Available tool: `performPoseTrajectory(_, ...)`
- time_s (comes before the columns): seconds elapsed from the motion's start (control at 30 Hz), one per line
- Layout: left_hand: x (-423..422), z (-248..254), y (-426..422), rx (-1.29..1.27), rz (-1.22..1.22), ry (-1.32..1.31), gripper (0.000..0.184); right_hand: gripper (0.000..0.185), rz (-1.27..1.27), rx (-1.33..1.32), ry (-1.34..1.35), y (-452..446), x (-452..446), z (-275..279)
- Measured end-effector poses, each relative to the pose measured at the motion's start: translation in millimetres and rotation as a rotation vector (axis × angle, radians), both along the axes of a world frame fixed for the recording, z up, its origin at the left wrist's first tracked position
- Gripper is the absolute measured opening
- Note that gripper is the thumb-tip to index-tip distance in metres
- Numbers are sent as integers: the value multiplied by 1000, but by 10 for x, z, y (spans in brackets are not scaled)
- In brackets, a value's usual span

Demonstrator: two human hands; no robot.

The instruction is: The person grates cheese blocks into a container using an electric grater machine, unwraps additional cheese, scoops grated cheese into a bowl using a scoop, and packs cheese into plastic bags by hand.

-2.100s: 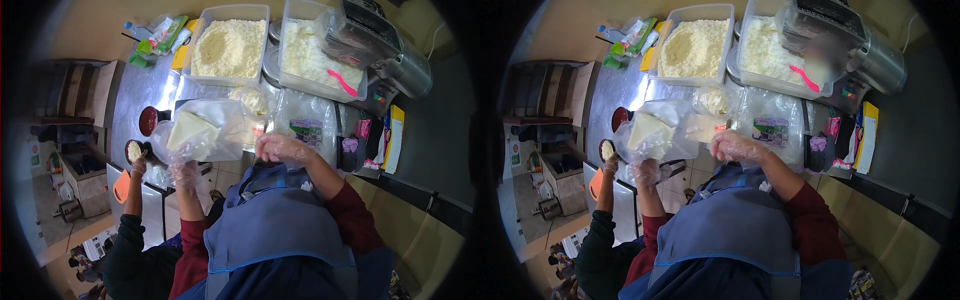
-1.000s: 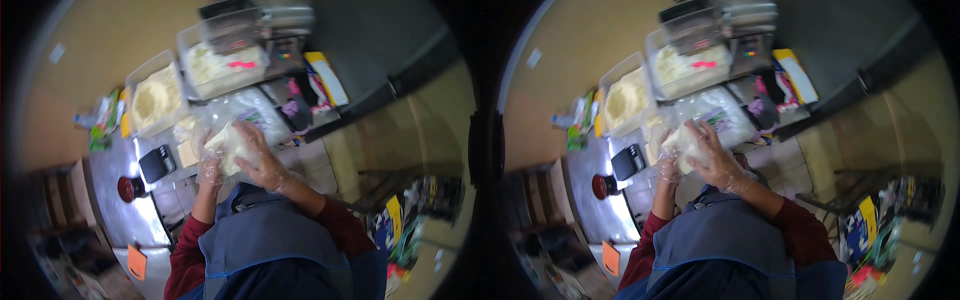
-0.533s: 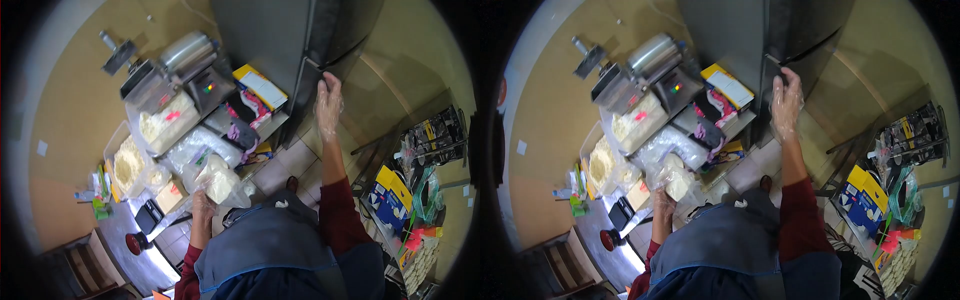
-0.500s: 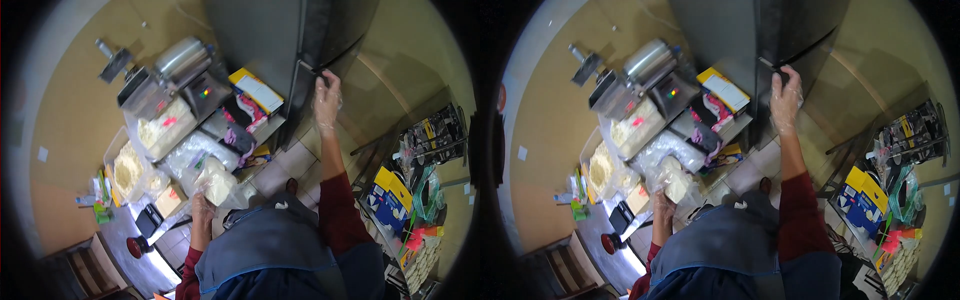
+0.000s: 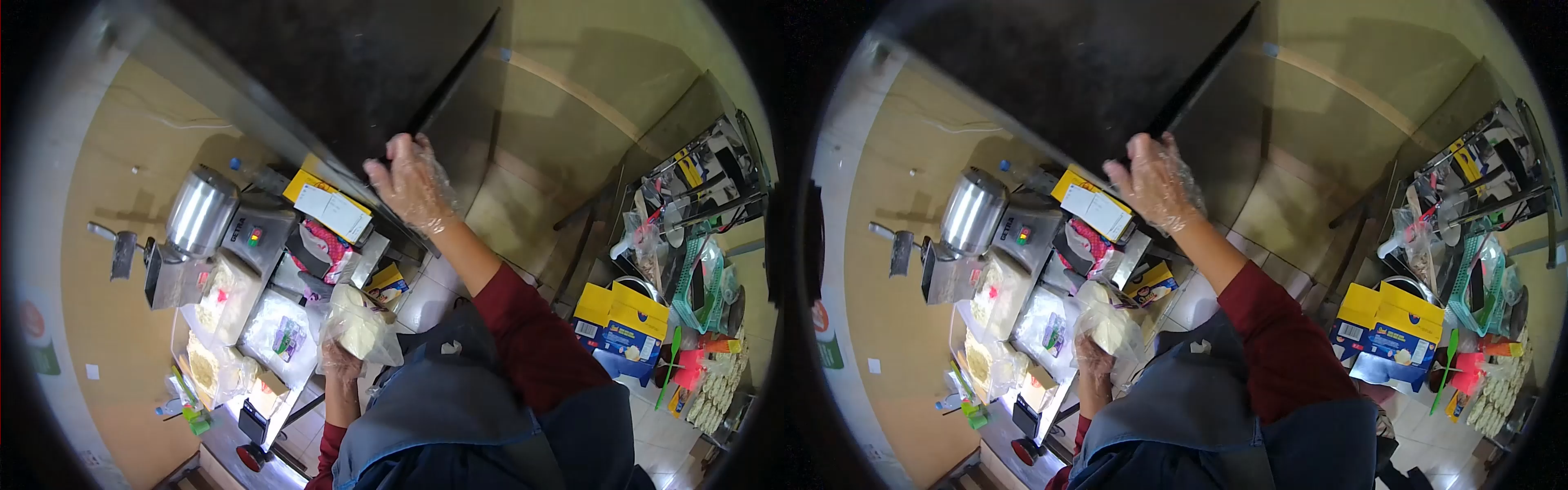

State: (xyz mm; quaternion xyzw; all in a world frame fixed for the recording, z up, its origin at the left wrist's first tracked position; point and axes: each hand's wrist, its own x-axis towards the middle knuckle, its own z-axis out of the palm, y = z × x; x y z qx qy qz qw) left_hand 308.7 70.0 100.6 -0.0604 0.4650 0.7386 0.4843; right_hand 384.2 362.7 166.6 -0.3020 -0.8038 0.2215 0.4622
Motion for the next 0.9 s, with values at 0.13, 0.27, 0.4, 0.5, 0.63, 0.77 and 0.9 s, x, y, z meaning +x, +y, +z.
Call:
performPoseTrajectory(0.13,90,-52,311,25,-39,-60,55,37,86,-85,-8,30,76,38)
performPoseTrajectory(0.27,47,2,510,-16,-78,-72,44,39,109,-62,45,16,236,-81)
performPoseTrajectory(0.4,-41,15,656,-76,-179,-56,46,31,124,-5,125,52,746,-237)
performPoseTrajectory(0.5,-5,-25,885,-83,-274,-22,47,24,116,-64,222,123,1236,-334)
performPoseTrajectory(0.63,58,-198,1248,-109,-342,-166,48,17,27,-441,390,95,1835,-25)
performPoseTrajectory(0.77,81,-305,1766,21,-449,-167,54,17,-215,-292,183,83,2148,361)
performPoseTrajectory(0.9,-38,-356,2443,-17,-401,-2,57,6,-539,-172,-196,254,2467,390)
